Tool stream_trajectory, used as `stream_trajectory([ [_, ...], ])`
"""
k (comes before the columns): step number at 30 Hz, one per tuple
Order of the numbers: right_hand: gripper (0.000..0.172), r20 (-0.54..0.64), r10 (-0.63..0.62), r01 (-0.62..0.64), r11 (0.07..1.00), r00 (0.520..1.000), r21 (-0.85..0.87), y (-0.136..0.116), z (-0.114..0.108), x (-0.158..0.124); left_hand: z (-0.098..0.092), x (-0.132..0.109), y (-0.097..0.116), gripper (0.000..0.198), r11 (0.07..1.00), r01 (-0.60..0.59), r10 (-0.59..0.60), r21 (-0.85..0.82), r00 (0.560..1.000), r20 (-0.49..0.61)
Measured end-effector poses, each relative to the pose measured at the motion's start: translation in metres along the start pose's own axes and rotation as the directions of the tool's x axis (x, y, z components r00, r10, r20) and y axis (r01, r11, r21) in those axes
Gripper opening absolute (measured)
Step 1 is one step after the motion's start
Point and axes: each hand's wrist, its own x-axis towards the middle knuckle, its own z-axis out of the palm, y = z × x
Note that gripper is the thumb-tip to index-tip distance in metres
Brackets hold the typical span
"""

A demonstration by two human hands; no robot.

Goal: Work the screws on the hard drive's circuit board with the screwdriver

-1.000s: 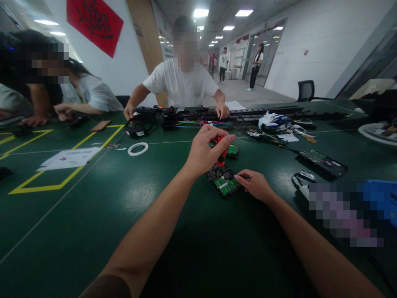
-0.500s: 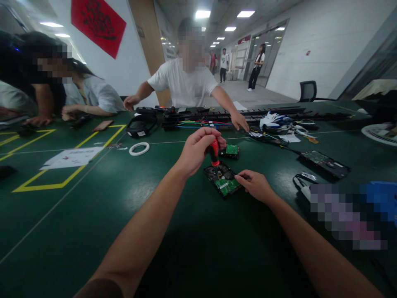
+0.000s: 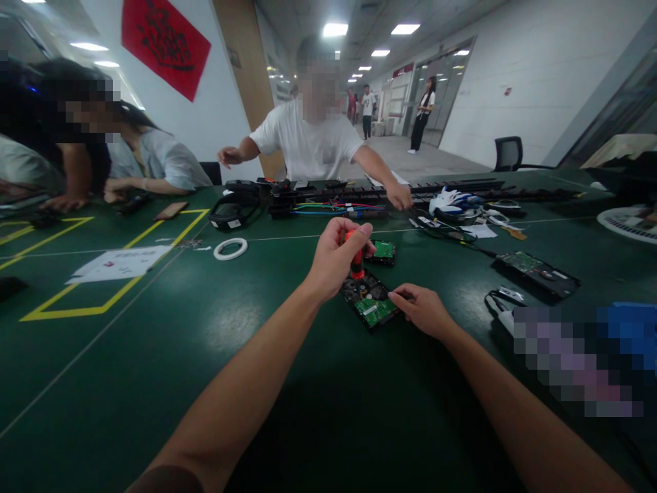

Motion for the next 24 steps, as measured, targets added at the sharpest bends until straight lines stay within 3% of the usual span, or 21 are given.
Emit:
stream_trajectory([
  [9, 0.038, -0.010, 0.001, -0.001, 1.000, 1.000, -0.020, -0.003, 0.000, -0.001, -0.009, 0.003, 0.007, 0.025, 0.981, -0.076, 0.071, 0.181, 0.997, 0.034],
  [18, 0.036, -0.016, -0.014, 0.014, 1.000, 1.000, -0.024, -0.001, 0.000, -0.001, -0.010, 0.004, 0.008, 0.018, 0.998, -0.027, 0.020, 0.053, 0.993, 0.120],
  [24, 0.034, -0.016, -0.020, 0.019, 1.000, 1.000, -0.023, -0.003, -0.001, -0.002, -0.006, 0.004, 0.009, 0.015, 1.000, 0.030, -0.030, -0.007, 0.996, 0.085],
])
